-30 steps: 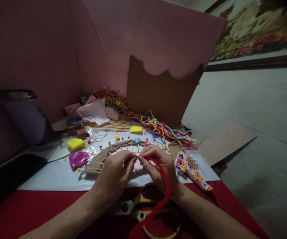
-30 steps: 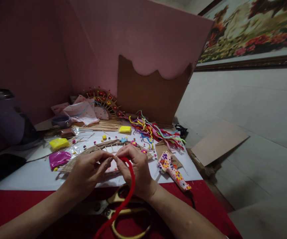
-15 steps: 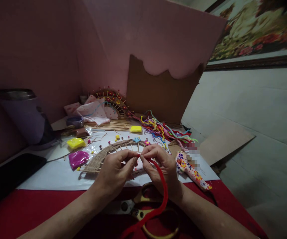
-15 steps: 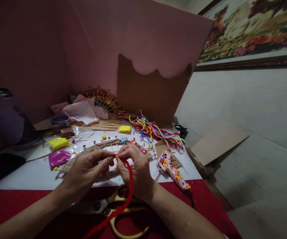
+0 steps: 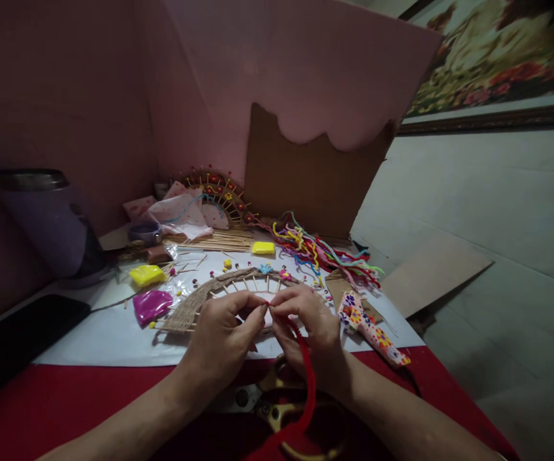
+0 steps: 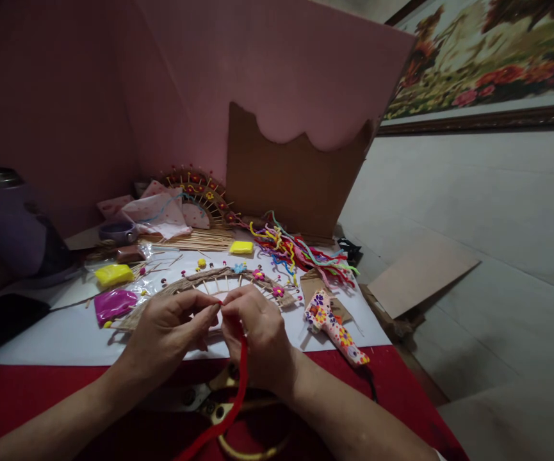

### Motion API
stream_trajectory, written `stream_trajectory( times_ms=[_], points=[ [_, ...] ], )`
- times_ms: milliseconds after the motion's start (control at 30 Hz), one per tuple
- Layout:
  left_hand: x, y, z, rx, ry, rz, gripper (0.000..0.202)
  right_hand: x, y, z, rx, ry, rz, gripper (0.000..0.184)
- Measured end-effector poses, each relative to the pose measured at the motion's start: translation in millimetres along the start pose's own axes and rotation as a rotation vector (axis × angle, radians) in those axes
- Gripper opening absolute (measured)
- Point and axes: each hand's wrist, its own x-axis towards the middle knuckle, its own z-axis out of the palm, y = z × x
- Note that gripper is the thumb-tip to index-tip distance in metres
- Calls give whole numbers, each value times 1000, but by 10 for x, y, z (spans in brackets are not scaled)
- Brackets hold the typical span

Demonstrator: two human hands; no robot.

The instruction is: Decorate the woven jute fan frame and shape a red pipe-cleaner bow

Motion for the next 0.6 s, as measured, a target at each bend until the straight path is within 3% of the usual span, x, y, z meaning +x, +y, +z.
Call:
stream_trajectory(
  times_ms=[133, 333, 467, 600],
  points=[
    [-12, -14, 13, 1, 30, 7, 19, -25, -28, 5, -12, -44, -51, 26],
    [-14, 10, 50, -214, 8, -89, 21, -45, -17, 6, -69, -80, -77, 24],
    [-11, 20, 45, -307, -26, -124, 21, -27, 6, 1, -32, -15, 0, 22],
    [4, 50, 14, -329, -84, -162, 22, 1, 62, -12, 115, 11, 169, 17]
  ],
)
